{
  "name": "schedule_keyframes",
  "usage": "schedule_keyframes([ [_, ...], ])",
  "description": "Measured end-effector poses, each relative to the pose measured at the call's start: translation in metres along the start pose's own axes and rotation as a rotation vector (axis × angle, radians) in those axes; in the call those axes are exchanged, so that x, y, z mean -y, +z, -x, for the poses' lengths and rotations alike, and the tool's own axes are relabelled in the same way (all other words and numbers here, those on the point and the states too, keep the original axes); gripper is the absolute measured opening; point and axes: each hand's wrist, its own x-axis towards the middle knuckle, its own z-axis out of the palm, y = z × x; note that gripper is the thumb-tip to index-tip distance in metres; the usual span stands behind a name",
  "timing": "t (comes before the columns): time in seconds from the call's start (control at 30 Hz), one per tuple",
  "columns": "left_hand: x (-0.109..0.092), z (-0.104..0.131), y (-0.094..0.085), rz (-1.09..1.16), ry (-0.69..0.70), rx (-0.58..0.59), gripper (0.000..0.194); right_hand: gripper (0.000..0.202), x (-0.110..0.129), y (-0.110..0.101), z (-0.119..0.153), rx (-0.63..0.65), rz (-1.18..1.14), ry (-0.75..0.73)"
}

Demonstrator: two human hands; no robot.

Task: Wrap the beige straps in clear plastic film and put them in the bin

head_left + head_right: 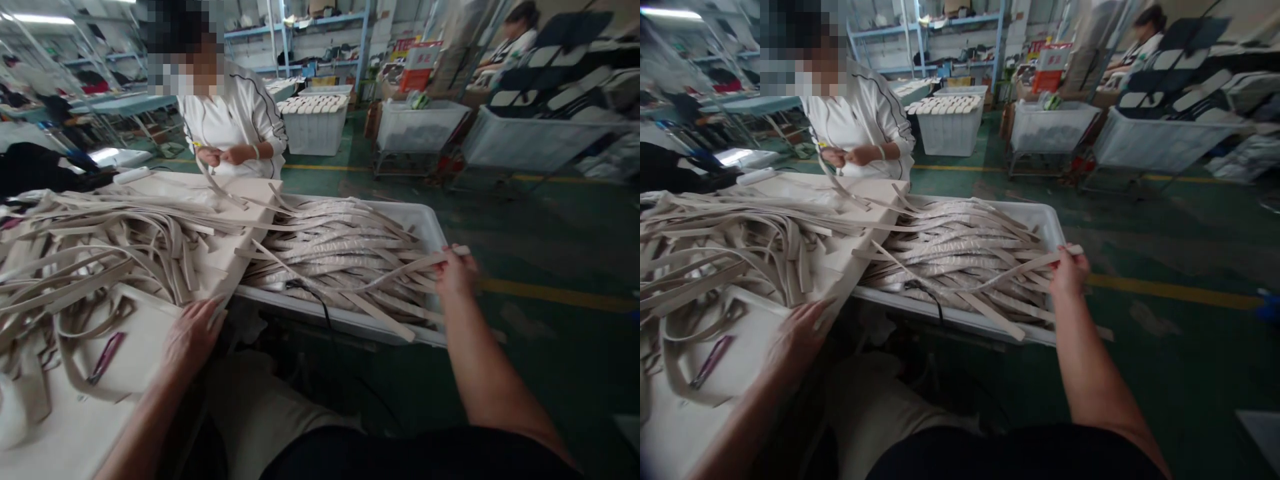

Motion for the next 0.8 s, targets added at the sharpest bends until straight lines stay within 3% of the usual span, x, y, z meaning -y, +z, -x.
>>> schedule_keyframes([
  [0.17,0.033,0.015,-0.003,-0.162,0.141,-0.086,0.043,0.061,-0.001,-0.008,0.001,-0.119,0.269,-0.225],
  [0.23,0.037,0.021,-0.002,-0.238,0.148,-0.094,0.043,0.073,0.001,-0.011,0.008,-0.077,0.45,-0.441],
  [0.37,0.034,0.03,0.001,-0.426,0.187,-0.102,0.045,0.066,0.001,0.005,0.035,0.224,0.77,-1.139],
  [0.47,0.032,0.031,0.006,-0.498,0.255,-0.146,0.043,0.057,0.002,0.046,0.059,0.445,0.826,-1.388],
  [0.57,0.032,0.029,0.01,-0.527,0.303,-0.14,0.041,0.057,0.002,0.105,0.074,0.59,0.948,-1.343],
  [0.67,0.033,0.028,0.01,-0.529,0.31,-0.137,0.04,0.058,-0.005,0.157,0.076,0.72,1.225,-1.155],
  [0.73,0.034,0.028,0.01,-0.528,0.305,-0.128,0.038,0.055,-0.014,0.177,0.07,0.78,1.371,-1.058],
  [0.8,0.036,0.029,0.01,-0.529,0.307,-0.115,0.036,0.05,-0.025,0.183,0.063,0.811,1.417,-1.024],
])
